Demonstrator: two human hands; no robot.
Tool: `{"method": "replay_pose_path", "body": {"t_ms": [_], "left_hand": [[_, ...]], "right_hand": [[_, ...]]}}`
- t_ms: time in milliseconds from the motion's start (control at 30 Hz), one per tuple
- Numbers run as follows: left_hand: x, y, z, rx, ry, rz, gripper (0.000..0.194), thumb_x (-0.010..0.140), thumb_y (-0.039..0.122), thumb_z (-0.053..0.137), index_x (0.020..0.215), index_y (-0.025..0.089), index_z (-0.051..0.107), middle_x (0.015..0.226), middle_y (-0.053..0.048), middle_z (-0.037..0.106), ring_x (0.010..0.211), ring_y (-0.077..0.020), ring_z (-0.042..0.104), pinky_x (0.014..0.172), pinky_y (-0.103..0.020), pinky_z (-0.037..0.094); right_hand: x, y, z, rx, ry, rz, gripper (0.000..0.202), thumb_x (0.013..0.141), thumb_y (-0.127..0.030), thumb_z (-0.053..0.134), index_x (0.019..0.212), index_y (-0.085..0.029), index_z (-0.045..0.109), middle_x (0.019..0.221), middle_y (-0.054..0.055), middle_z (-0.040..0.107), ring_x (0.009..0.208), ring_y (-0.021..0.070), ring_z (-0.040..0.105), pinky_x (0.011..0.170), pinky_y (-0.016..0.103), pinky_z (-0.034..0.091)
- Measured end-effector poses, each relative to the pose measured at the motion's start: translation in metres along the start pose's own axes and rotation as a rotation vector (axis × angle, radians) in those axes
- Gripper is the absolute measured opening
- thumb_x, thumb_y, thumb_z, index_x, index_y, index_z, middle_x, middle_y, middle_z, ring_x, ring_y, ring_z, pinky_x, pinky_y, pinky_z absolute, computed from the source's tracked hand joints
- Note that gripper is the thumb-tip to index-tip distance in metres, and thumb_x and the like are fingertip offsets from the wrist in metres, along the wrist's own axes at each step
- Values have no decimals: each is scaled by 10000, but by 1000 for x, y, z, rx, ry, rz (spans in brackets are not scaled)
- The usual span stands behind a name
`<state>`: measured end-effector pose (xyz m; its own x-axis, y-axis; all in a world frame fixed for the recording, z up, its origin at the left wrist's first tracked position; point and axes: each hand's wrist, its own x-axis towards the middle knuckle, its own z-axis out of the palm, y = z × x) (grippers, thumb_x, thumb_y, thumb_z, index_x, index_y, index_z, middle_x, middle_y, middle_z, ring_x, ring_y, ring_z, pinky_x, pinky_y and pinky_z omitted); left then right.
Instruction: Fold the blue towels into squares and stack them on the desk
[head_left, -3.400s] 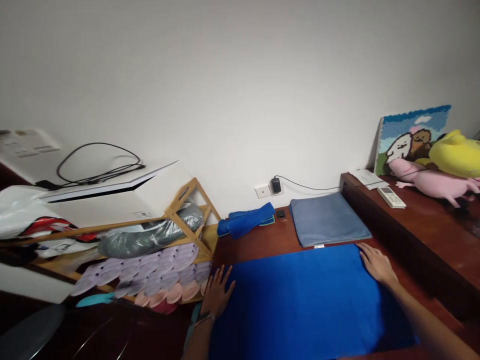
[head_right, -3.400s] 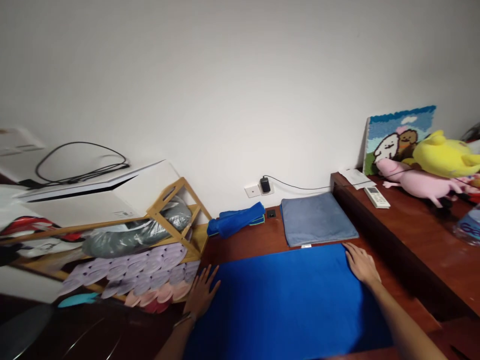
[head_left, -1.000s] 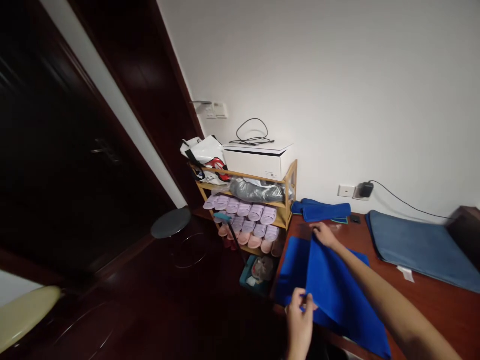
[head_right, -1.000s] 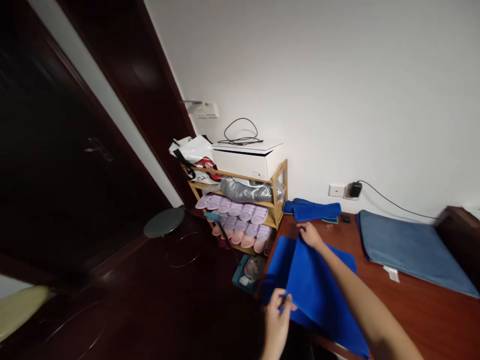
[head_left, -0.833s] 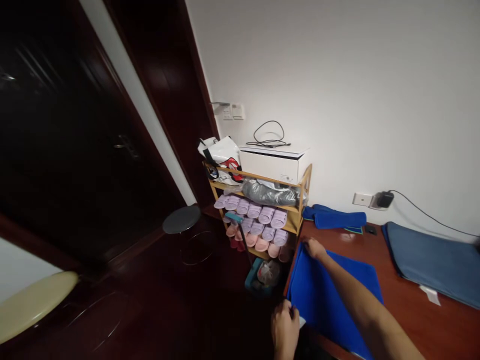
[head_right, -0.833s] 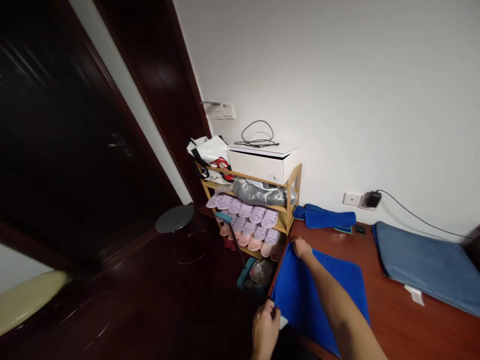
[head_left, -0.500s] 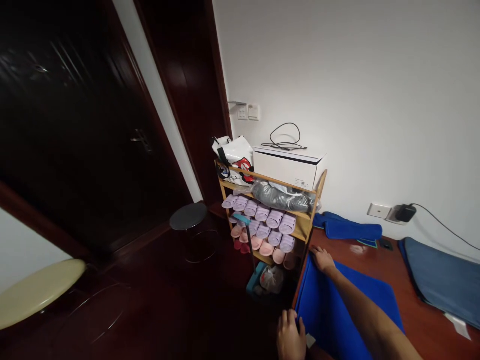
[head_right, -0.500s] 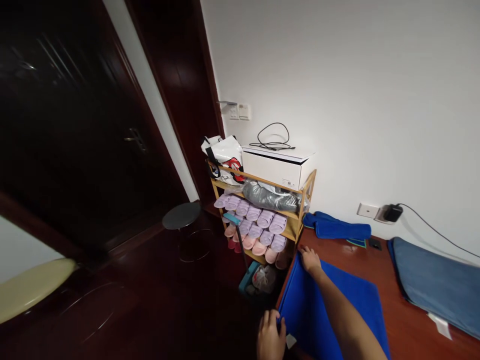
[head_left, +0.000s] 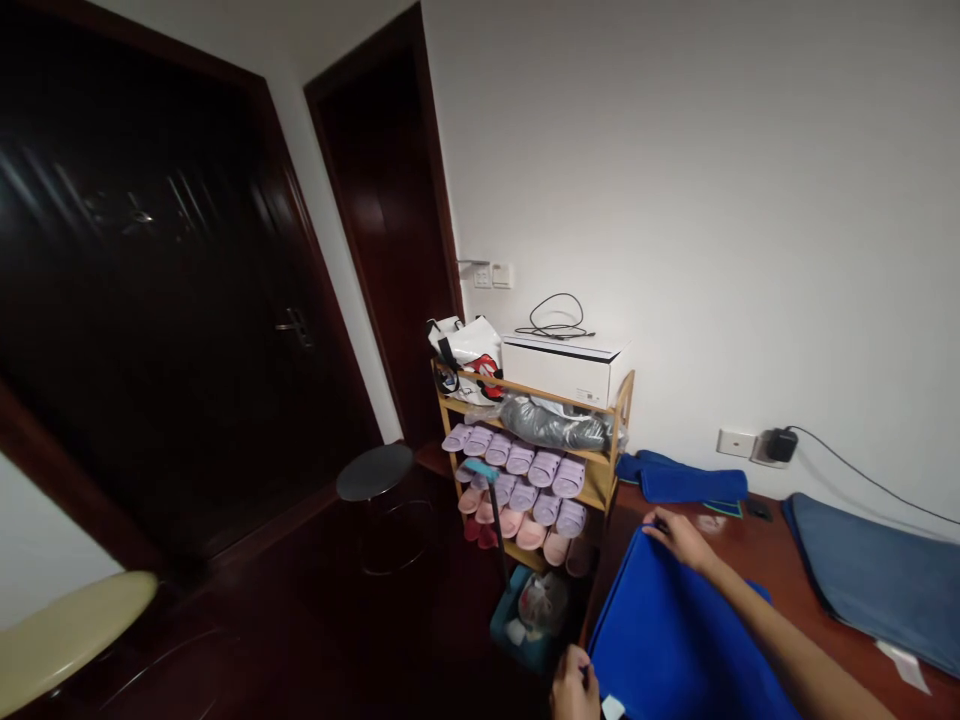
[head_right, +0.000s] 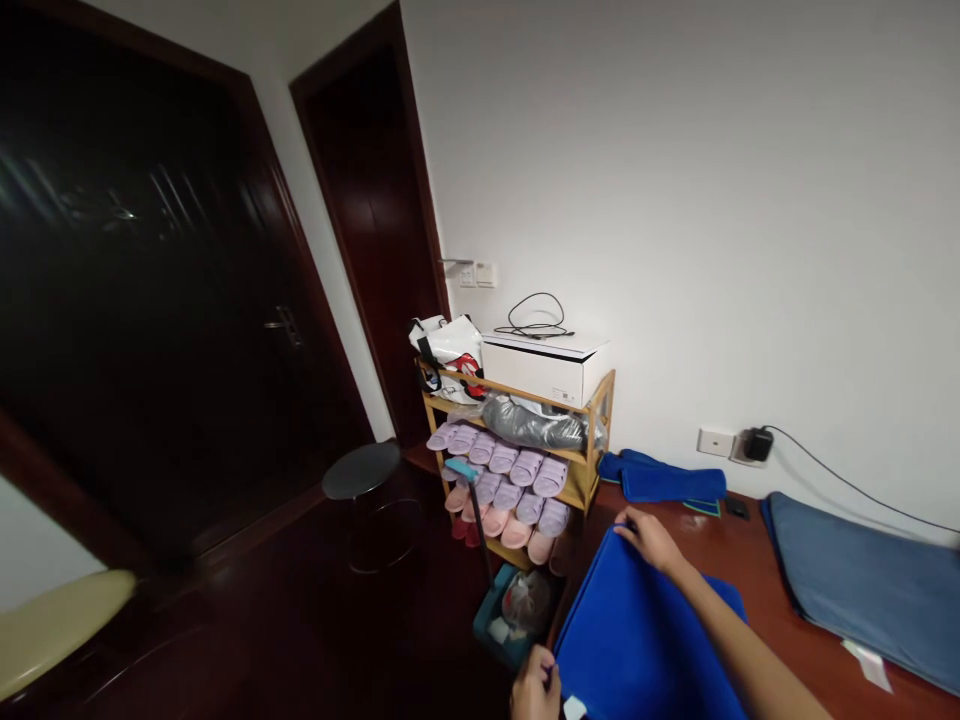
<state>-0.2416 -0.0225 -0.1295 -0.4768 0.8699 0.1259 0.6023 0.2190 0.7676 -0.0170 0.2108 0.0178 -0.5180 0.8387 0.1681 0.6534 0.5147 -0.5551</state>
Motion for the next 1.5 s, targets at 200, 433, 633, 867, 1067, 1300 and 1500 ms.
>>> {"method": "replay_pose_path", "body": {"t_ms": [200,433,633,867,1067,1300,1500], "left_hand": [[20,60,-43,-76,-113,34,320,880,124,489,1091,193,719,880,-68,765,872,-223,742,831,-307,543],[35,159,-98,-21,-65,412,183,880,192,535,927,227,708,916,-62,750,836,-218,705,800,-327,534],[37,256,-150,-151,-60,620,207,863,225,542,989,247,704,922,-35,765,869,-222,713,811,-331,534],[37,330,-182,-381,-149,721,179,802,269,607,926,233,731,888,-22,761,820,-198,706,784,-307,550],[43,346,-178,-596,-335,685,146,751,316,715,848,207,725,823,-37,743,770,-197,695,701,-292,552],[38,350,-160,-700,-393,611,88,679,252,704,754,204,702,782,-20,708,761,-184,666,715,-279,523],[26,343,-154,-694,-404,565,79,681,243,623,750,218,651,766,2,664,749,-171,630,686,-262,494]], "right_hand": [[-87,-19,-96,121,85,-53,368,907,-595,621,921,-236,700,915,53,761,807,216,690,776,331,529],[-181,-56,-186,217,308,-7,403,883,-635,657,916,-237,712,890,33,759,794,195,688,733,303,534],[-239,-69,-233,256,556,43,446,831,-668,711,872,-224,711,884,55,747,842,216,682,764,325,536],[-285,-72,-261,430,713,117,511,702,-688,817,803,-206,679,824,54,715,772,197,638,702,313,527],[-312,-83,-269,497,717,154,514,691,-694,819,761,-213,652,764,26,659,740,177,597,666,294,502],[-325,-82,-264,453,709,190,521,728,-721,771,768,-225,618,742,8,621,712,166,569,627,283,478],[-346,-91,-251,383,753,212,484,755,-700,760,767,-235,625,742,11,619,704,175,586,640,295,501]]}}
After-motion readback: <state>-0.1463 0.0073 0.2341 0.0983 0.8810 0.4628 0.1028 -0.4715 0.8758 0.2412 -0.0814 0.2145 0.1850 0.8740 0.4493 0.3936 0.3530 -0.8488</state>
